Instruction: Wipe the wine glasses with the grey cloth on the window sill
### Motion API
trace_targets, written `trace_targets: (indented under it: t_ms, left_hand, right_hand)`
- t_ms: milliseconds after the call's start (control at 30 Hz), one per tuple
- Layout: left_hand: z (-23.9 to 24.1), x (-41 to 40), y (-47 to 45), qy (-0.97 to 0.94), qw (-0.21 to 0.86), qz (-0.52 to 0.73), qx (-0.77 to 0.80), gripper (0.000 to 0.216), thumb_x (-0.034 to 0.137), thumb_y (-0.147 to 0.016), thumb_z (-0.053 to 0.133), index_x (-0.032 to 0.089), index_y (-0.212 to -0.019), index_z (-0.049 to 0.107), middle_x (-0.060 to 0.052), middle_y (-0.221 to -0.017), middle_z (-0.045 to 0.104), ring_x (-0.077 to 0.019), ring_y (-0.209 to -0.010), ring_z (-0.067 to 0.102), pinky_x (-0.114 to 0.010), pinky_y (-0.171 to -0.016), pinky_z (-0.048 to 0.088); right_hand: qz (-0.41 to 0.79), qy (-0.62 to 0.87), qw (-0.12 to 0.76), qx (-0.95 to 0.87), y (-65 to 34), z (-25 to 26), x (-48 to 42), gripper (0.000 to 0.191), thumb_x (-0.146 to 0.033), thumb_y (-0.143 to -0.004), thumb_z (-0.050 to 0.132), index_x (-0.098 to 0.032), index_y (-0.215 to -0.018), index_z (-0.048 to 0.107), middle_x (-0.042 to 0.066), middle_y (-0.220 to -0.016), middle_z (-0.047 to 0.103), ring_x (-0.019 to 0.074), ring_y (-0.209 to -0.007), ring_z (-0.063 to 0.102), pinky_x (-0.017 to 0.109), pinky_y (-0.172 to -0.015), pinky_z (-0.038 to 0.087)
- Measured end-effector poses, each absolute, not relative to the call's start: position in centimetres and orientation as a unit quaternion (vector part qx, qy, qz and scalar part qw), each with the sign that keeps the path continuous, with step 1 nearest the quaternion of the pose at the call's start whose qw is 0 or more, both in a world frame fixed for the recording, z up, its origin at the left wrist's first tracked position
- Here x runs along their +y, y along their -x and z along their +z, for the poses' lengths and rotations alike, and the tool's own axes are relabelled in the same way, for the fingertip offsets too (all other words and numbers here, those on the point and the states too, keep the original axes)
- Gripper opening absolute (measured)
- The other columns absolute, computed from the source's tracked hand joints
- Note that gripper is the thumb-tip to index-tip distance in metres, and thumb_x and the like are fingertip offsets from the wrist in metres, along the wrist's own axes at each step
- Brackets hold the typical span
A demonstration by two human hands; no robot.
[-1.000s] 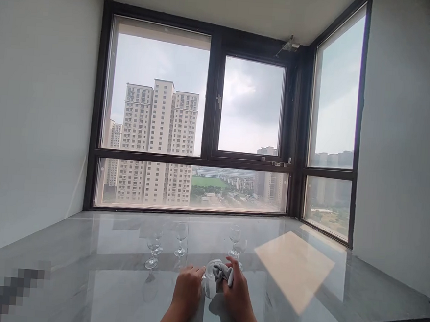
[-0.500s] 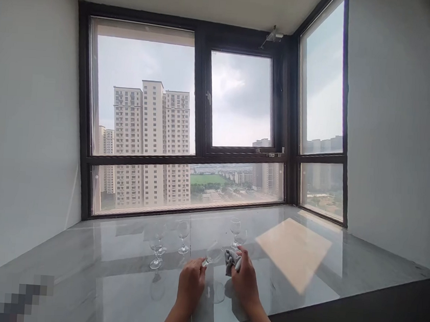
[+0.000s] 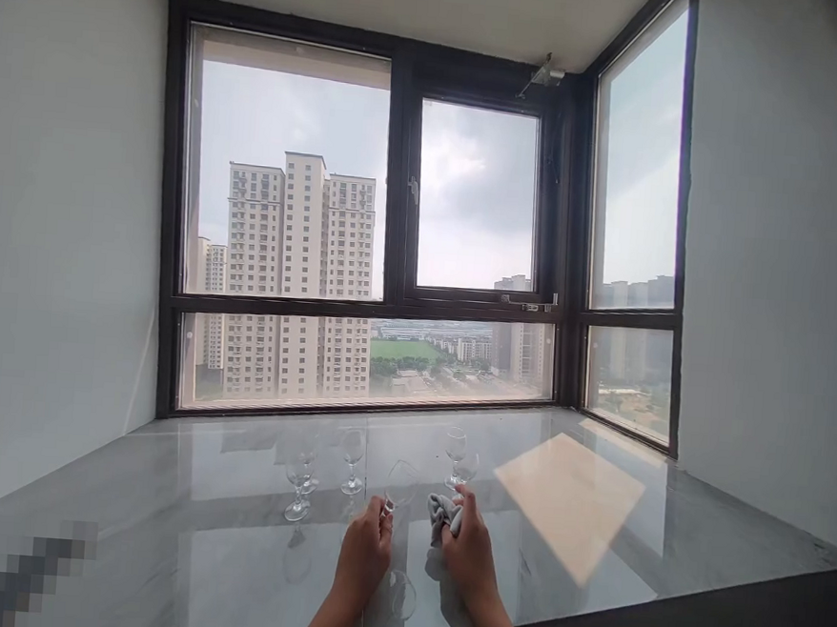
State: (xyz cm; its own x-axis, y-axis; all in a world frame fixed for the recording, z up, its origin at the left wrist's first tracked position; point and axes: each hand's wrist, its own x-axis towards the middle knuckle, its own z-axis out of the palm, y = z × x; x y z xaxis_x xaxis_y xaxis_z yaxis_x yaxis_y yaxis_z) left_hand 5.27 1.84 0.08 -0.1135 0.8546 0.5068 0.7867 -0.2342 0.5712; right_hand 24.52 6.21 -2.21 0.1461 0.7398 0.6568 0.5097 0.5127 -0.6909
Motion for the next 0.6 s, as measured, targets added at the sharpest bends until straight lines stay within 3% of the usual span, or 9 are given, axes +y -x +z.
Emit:
trace_targets:
  t_ms: [167, 400, 600]
  left_hand:
    - [-1.3, 3.3, -4.7, -0.66, 0.064, 0.475, 0.579, 0.013, 0.029, -0.094, 0.04, 0.026, -0.087, 0.05, -0.004, -0.084, 0.067, -0.0194, -0.078, 0.064, -0.027, -0.073, 0.046]
    - [-1.5, 3.8, -4.5, -0.628, 0.056, 0.53, 0.566, 0.022, 0.037, -0.09, 0.043, 0.024, -0.087, 0.06, -0.009, -0.093, 0.068, -0.0245, -0.093, 0.063, -0.038, -0.089, 0.05]
    - [-0.9, 3.5, -4.2, -0.617, 0.087, 0.56, 0.546, 0.024, 0.043, -0.09, 0.047, 0.025, -0.084, 0.06, -0.005, -0.085, 0.068, -0.0217, -0.083, 0.064, -0.033, -0.082, 0.049]
  right_hand:
    - [0.114, 0.487, 0.592, -0.631, -24.4, -2.7, 6.8, 0.054, -0.019, -0.074, 0.051, -0.024, -0.128, 0.055, 0.009, -0.105, 0.074, 0.0264, -0.1, 0.072, 0.037, -0.087, 0.055]
    - [0.11, 0.487, 0.591, -0.634, -24.6, -2.6, 6.9, 0.053, -0.02, -0.071, 0.052, -0.023, -0.124, 0.055, 0.01, -0.102, 0.075, 0.0272, -0.097, 0.073, 0.037, -0.087, 0.055]
    - [0.115, 0.493, 0.589, -0.63, -24.6, -2.9, 7.1, 0.052, -0.021, -0.072, 0.052, -0.025, -0.124, 0.055, 0.009, -0.102, 0.075, 0.0264, -0.092, 0.074, 0.036, -0.083, 0.056]
